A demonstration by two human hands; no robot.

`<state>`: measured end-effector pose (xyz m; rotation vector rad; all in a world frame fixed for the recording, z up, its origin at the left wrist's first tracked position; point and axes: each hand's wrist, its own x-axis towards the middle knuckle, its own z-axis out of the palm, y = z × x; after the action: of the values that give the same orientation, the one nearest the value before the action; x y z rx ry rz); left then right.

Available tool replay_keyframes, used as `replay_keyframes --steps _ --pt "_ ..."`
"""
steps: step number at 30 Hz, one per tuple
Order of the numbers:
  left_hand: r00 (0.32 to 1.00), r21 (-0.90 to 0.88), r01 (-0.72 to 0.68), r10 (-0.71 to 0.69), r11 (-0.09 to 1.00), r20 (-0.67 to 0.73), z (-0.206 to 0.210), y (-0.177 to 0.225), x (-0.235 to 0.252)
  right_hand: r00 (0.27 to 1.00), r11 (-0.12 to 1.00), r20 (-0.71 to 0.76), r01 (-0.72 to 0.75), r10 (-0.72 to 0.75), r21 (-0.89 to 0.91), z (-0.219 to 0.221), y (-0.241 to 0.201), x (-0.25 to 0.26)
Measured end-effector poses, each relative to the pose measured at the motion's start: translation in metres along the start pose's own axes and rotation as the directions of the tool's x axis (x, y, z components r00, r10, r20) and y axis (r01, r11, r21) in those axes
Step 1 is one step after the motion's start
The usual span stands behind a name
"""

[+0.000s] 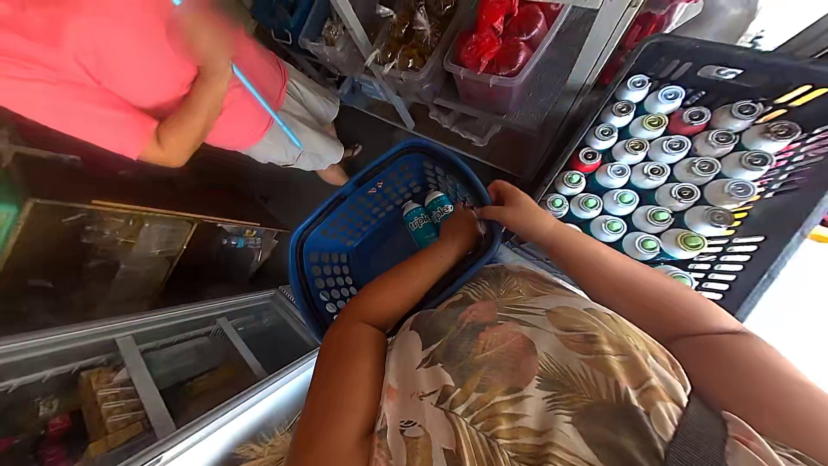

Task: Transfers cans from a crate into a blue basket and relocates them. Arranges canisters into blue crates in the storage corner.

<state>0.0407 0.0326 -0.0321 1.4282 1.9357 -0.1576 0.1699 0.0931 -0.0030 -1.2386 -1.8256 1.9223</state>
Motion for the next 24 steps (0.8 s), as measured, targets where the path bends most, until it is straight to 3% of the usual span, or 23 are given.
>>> replay_keyframes --steps 3,6,8,12,15,18,20,24 --pt "0.982 -0.067 -0.046 0.033 0.997 -0.184 -0.011 -0.048 -0.007 0.997 0.991 0.032 0.066 -0.07 0.113 0.023 0.002 0.0" --pt "0.896 -0.064 0.008 -0.036 0.998 -0.443 -0.013 -0.09 0.002 0.988 0.959 0.094 0.093 -0.122 0.269 0.032 -0.006 -0.005" --pt "0.855 -0.088 0.019 -0.062 0.996 -0.515 -0.018 -0.11 0.005 0.985 0.935 0.113 0.082 -0.128 0.345 0.032 -0.005 -0.007" --pt "0.941 -0.189 0.049 -0.109 0.981 -0.32 -0.024 -0.137 0.026 0.991 0.911 0.071 0.077 -0.116 0.405 0.044 0.01 -0.003" --pt "0.97 -0.109 0.092 -0.114 0.99 -0.213 -0.021 -0.131 0.046 0.99 0.906 0.082 0.07 -0.114 0.417 0.049 0.006 -0.014" --pt "0.975 0.036 0.1 -0.091 0.994 -0.202 0.0 -0.144 0.106 0.996 0.932 0.058 0.047 -0.072 0.359 0.042 -0.005 -0.031" --pt "0.993 0.133 0.03 -0.015 0.991 -0.114 -0.005 -0.126 0.115 0.999 0.928 0.012 0.039 -0.047 0.371 0.038 0.0 -0.034" --pt "0.999 0.055 -0.033 0.031 0.998 0.029 -0.026 -0.075 0.079 0.999 0.895 -0.028 0.047 -0.038 0.443 0.034 0.021 -0.031"
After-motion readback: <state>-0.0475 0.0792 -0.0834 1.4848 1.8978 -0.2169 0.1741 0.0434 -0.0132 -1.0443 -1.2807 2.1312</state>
